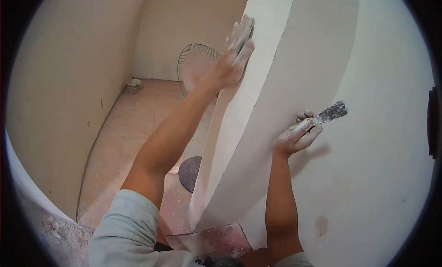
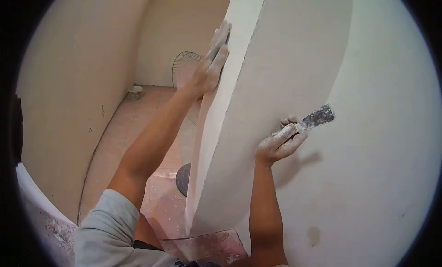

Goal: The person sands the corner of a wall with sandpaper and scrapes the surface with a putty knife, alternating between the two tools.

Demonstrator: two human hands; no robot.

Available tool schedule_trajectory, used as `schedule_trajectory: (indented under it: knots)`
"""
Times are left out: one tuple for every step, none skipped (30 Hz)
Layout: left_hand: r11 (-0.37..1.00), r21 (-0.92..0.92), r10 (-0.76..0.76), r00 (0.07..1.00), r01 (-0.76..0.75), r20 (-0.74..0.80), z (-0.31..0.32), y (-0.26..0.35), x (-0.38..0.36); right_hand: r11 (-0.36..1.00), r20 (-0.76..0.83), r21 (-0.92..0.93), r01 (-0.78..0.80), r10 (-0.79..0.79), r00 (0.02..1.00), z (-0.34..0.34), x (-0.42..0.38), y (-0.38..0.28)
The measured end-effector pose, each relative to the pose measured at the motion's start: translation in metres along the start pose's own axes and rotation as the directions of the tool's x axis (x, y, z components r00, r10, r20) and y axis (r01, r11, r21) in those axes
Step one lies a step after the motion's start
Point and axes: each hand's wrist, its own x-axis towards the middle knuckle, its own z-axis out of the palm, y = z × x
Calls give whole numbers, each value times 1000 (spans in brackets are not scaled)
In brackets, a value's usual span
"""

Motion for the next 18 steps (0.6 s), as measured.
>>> schedule_trajectory:
  knots:
    - [1000,8,-20,1000,20,17,-4,2,1,1000,5,-1,2,-2,1000,1,0,0]
    - [996,-27,84,996,-85,-25,7,-18,-32,1000,-1,-6,10,-10,1000,2,0,0]
    - [990,51,134,990,-132,-35,12,-24,-61,1000,-2,-5,7,-7,1000,2,1,-1]
    - [975,134,186,982,-179,-39,9,-17,-74,999,13,8,31,-31,999,2,1,-1]
    - [980,135,155,987,-148,-48,9,-12,-72,998,26,18,55,-55,998,2,0,-2]
    - [974,176,157,986,-144,-61,8,-13,-54,999,12,26,40,-41,999,3,-1,-2]
    - [968,211,156,985,-137,-76,3,-11,-25,999,3,29,27,-27,1000,2,-1,-1]
    - [964,232,155,984,-132,-84,-5,6,4,999,6,23,28,-28,1000,1,-2,0]
    - [961,232,180,979,-154,-97,-8,13,25,1000,5,2,15,-15,1000,1,-2,1]
    - [957,232,205,973,-176,-108,-8,14,36,1000,2,-20,2,-2,1000,0,-1,1]
    - [962,208,207,971,-179,-120,-7,15,28,1000,-24,-1,-15,15,1000,4,-2,-3]
    - [954,196,250,962,-226,-108,-3,7,11,1000,-20,-3,-16,16,1000,3,-1,-2]
    - [944,185,294,951,-273,-95,1,-6,-11,1000,-12,-10,-7,7,1000,1,-2,0]
    - [954,124,284,955,-273,-83,6,-8,-42,1000,-6,-15,3,-3,1000,2,-1,0]
    - [969,127,220,974,-211,-59,8,-9,-62,1000,-32,25,13,-12,999,6,-1,-3]
    - [980,133,153,988,-147,-35,7,-5,-72,1000,-35,28,8,-7,999,5,-3,-1]
    - [972,119,211,976,-203,-61,8,-5,-60,1000,-19,9,22,-21,1000,1,-3,3]
    - [962,169,226,972,-212,-67,5,-7,-37,999,0,-9,41,-41,999,0,-1,5]
